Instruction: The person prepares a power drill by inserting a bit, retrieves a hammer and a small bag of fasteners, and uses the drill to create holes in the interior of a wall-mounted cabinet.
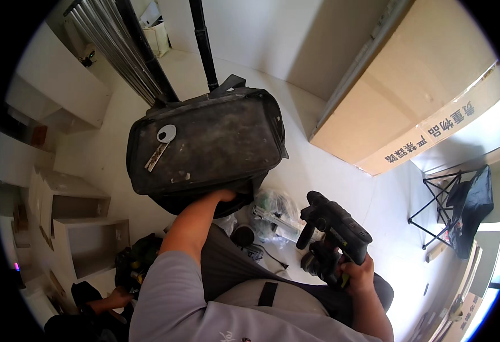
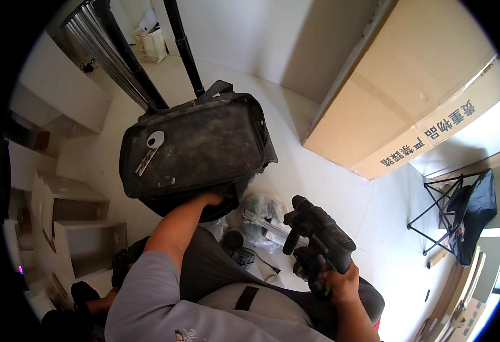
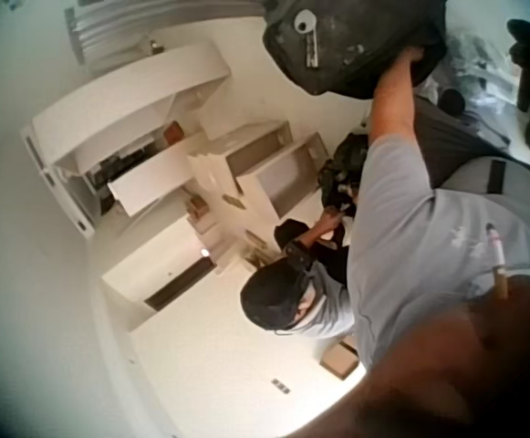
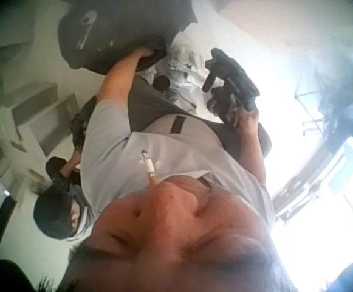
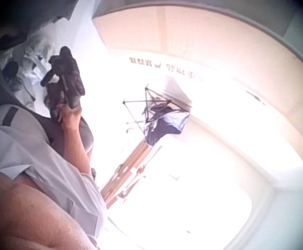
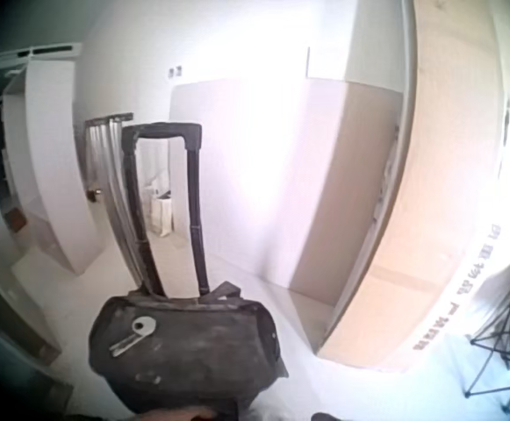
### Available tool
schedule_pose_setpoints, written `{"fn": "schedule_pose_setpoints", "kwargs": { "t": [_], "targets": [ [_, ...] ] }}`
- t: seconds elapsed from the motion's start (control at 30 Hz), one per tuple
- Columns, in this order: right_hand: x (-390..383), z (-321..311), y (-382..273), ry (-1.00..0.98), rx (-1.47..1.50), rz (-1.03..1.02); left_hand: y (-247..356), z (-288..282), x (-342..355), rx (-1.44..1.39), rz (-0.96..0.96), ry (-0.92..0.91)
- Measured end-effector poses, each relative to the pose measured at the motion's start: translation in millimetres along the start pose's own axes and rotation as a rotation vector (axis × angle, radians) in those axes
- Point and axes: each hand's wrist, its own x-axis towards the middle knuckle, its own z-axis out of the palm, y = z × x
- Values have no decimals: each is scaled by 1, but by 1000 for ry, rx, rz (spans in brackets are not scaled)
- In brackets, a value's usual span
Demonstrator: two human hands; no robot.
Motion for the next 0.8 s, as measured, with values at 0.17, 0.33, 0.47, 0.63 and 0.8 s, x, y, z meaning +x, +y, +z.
{"fn": "schedule_pose_setpoints", "kwargs": {
  "t": [0.17,0.33,0.47,0.63,0.8],
  "targets": [
    [3,7,-10,-35,-84,11,-8,-3,-1,-18,-48,-14],
    [4,11,-6,-4,-101,17,1,-7,-1,-40,-75,-53],
    [6,15,-7,4,-107,35,11,-10,-16,-88,-119,-124],
    [8,19,-10,2,-140,10,24,-41,-57,-277,-104,-321],
    [12,23,-12,-51,-168,-35,17,-62,-112,-291,276,-177]
  ]
}}
